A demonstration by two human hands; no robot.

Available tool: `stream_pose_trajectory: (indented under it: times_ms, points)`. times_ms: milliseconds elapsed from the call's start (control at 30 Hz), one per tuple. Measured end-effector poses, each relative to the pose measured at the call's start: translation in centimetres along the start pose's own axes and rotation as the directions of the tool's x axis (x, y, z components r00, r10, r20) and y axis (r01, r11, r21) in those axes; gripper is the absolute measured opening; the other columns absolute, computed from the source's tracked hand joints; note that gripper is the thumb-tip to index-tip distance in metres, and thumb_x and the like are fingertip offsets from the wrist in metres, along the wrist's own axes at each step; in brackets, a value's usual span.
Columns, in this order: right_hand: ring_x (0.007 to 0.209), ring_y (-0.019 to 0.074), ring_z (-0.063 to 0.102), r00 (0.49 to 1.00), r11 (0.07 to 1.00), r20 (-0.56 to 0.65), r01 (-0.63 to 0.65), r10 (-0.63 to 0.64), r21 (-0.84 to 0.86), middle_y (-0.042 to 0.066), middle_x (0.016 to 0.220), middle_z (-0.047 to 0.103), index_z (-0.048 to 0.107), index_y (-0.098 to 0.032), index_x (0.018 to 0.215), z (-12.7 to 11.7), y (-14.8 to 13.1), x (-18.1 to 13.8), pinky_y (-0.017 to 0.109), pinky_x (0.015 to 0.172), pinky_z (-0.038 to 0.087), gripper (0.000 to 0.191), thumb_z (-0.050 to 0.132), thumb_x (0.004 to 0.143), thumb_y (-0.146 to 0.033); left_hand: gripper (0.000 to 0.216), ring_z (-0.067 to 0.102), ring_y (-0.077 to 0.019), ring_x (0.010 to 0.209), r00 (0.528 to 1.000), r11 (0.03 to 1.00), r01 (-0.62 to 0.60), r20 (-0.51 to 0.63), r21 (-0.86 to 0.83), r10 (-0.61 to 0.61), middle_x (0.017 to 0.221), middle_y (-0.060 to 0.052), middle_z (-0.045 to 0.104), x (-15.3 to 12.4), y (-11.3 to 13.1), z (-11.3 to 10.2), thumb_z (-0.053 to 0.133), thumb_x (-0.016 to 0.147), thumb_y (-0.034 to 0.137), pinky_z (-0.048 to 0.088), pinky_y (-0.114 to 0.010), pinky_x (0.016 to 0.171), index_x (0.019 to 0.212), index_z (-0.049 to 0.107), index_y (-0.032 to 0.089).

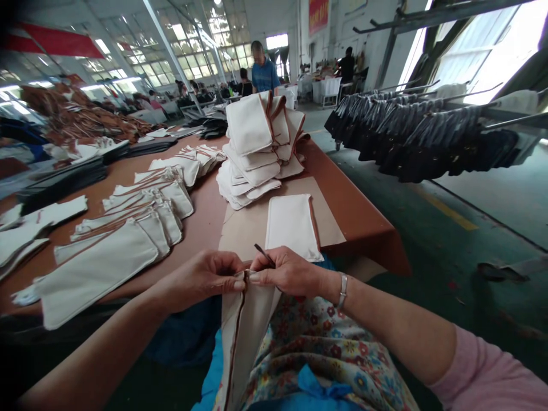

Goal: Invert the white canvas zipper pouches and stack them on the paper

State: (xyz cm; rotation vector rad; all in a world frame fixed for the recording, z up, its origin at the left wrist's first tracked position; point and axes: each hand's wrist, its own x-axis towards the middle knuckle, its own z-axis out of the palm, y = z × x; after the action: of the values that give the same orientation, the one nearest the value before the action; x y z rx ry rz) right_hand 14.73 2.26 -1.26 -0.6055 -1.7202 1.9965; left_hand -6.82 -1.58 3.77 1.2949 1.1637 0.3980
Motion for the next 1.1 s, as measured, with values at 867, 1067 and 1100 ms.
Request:
stream_pose_trajectory:
  times_ms: [867, 1067, 1100]
  points:
    - [0.073, 0.0129, 0.060, 0.912, 0.980, -0.372, 0.122, -0.172, -0.155, 0.003, 0.078, 0.070, 0.071, -0.013, 0.083, 0.4, 2.3, 0.2, 0.024, 0.070, 0.047, 0.008, 0.068, 0.076, -0.017, 0.049, 0.040, -0.0086, 0.047, 0.990, 0.999, 0.041, -0.135, 0.013, -0.039, 0.059, 0.003, 0.043, 1.4, -0.9, 0.9, 0.047, 0.092, 0.054, 0.032, -0.019, 0.040, 0.082, 0.069, 0.012]
    - [0.077, 0.0132, 0.062, 0.830, 0.817, -0.211, 0.404, -0.517, -0.412, 0.004, 0.082, 0.066, 0.070, -0.014, 0.090, -0.2, 2.9, -0.7, 0.026, 0.073, 0.049, 0.008, 0.062, 0.087, -0.016, 0.056, 0.031, -0.0060, 0.041, 0.993, 0.990, 0.102, -0.054, -0.098, -0.107, 0.056, 0.005, 0.040, 1.3, -0.5, 1.8, 0.049, 0.089, 0.062, 0.028, -0.017, 0.034, 0.084, 0.070, 0.010]
    - [0.077, 0.0133, 0.061, 0.803, 0.761, -0.167, 0.445, -0.573, -0.471, 0.005, 0.082, 0.064, 0.069, -0.014, 0.090, -0.3, 3.0, -0.8, 0.026, 0.072, 0.049, 0.009, 0.061, 0.088, -0.015, 0.054, 0.029, -0.0055, 0.040, 0.992, 0.988, 0.115, -0.031, -0.105, -0.119, 0.055, 0.005, 0.039, 1.3, -0.5, 1.9, 0.051, 0.088, 0.061, 0.027, -0.017, 0.034, 0.084, 0.070, 0.010]
